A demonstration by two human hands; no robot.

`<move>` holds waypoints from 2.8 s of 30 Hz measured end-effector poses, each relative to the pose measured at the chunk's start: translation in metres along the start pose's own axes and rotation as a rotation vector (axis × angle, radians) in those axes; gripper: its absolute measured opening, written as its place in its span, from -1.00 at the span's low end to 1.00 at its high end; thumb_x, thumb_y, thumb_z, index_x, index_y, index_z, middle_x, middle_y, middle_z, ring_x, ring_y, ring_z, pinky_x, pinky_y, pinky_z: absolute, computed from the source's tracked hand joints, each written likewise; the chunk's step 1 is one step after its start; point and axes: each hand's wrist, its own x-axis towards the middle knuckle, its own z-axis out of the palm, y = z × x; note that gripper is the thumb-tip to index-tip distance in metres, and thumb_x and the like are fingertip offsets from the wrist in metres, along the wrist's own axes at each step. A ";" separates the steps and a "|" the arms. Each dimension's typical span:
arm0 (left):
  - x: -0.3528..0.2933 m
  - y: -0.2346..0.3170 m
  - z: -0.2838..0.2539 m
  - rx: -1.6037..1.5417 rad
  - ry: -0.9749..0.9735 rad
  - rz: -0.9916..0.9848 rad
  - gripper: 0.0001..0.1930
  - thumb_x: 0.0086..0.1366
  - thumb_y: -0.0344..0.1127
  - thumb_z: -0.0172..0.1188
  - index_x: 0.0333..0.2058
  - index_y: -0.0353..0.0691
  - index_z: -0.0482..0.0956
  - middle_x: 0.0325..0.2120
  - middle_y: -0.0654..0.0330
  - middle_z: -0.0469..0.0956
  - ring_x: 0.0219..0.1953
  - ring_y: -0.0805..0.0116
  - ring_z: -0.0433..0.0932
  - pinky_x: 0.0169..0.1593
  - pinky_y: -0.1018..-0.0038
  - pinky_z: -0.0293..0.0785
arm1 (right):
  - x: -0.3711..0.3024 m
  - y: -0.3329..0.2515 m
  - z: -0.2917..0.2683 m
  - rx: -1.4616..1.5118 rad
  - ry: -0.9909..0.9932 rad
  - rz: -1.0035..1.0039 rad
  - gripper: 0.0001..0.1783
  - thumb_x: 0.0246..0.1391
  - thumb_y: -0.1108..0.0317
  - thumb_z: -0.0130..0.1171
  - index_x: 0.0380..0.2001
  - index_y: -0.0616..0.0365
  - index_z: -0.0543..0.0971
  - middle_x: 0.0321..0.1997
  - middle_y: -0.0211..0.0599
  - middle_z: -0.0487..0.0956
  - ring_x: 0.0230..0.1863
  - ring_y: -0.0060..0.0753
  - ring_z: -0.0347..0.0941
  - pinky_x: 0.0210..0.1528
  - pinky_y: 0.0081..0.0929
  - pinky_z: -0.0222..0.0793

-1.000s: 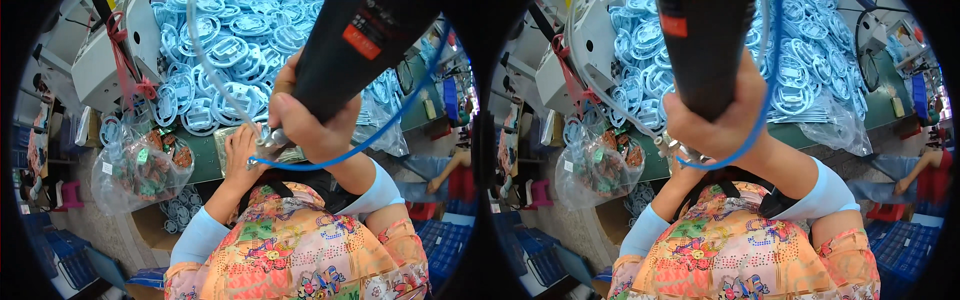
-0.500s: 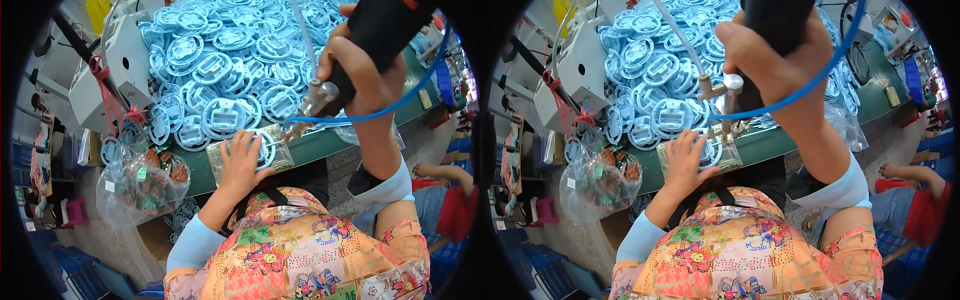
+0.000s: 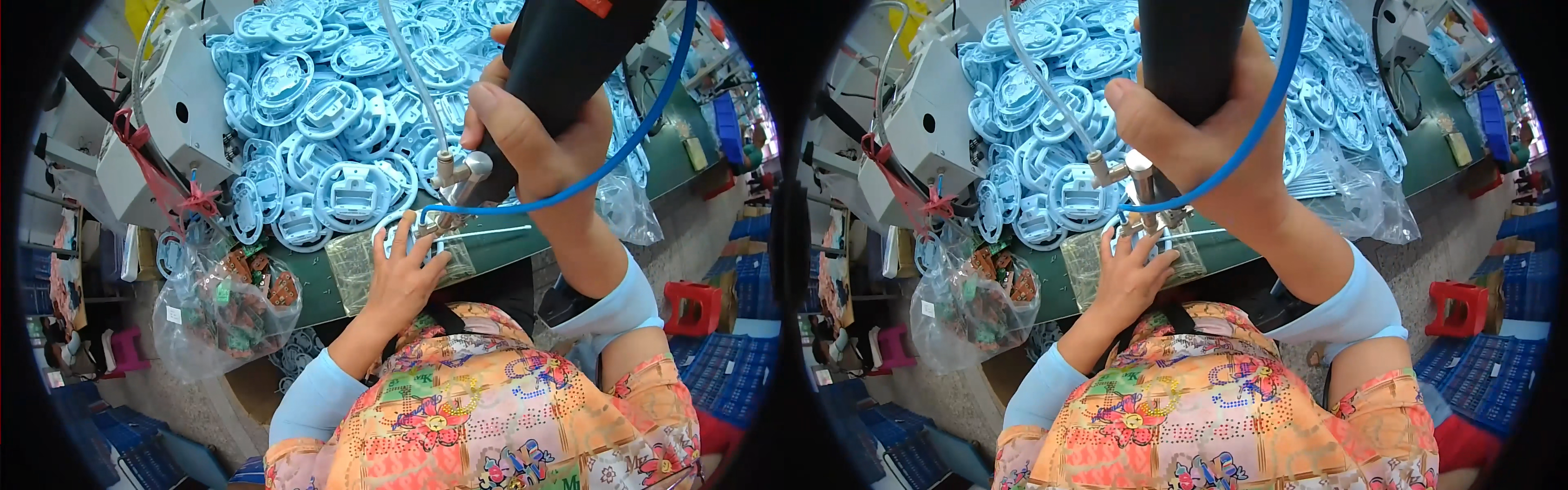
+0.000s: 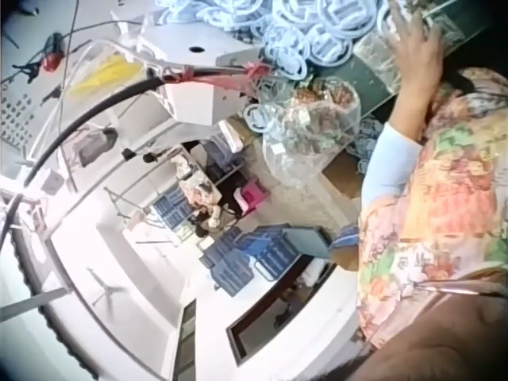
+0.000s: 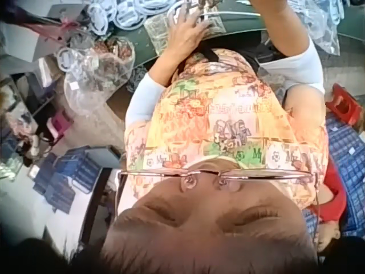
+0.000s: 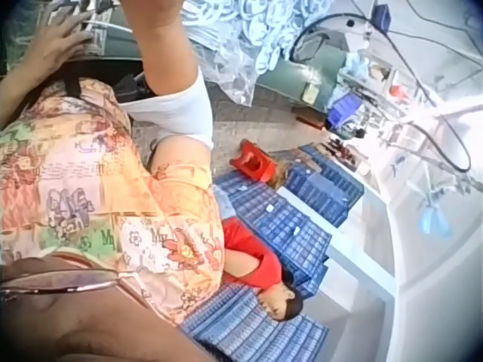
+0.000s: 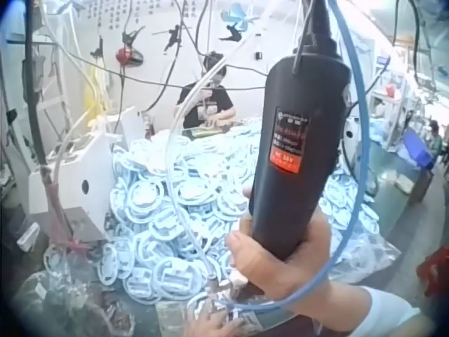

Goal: Assembling plastic housings for small electronics using a power screwdriver.

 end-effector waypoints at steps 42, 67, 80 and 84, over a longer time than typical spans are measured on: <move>-0.003 -0.004 -0.039 0.042 0.044 -0.148 -0.22 -0.17 -0.15 0.55 0.08 -0.15 0.44 0.08 0.01 0.37 0.12 -0.02 0.35 0.15 0.06 0.24 | 0.023 -0.004 -0.026 -0.321 0.141 -0.048 -0.60 -0.02 0.49 0.29 -0.10 0.21 0.42 -0.47 -0.37 0.53 -0.51 -0.55 0.50 -0.45 -0.61 0.45; -0.028 -0.015 -0.036 -0.101 0.347 -0.120 -0.20 -0.21 -0.51 0.49 0.10 -0.24 0.34 -0.05 -0.09 0.47 -0.05 -0.12 0.51 -0.05 0.21 0.52 | -0.109 0.066 0.002 -0.552 -0.665 0.085 -0.70 0.11 0.09 0.19 -0.51 0.08 0.55 -0.56 -0.21 0.56 -0.53 -0.08 0.53 -0.50 -0.16 0.39; 0.008 0.002 -0.063 -1.168 0.228 -0.730 -0.68 0.25 -0.29 0.26 -0.09 -0.35 0.49 -0.36 0.33 0.53 -0.35 0.63 0.43 -0.26 0.63 0.37 | -0.118 0.061 -0.018 -0.657 -0.672 0.036 -0.57 -0.14 0.13 0.39 -0.30 0.15 0.47 -0.36 -0.20 0.53 -0.39 -0.11 0.55 -0.41 -0.23 0.45; 0.003 -0.005 -0.064 -1.292 0.121 -0.780 -0.73 0.29 -0.33 0.20 -0.08 -0.33 0.50 -0.32 0.33 0.55 -0.33 0.62 0.44 -0.23 0.62 0.38 | -0.129 0.063 -0.008 -0.851 -0.684 -0.076 -0.63 -0.12 0.15 0.37 -0.37 0.12 0.45 -0.43 -0.28 0.50 -0.41 -0.19 0.54 -0.42 -0.32 0.47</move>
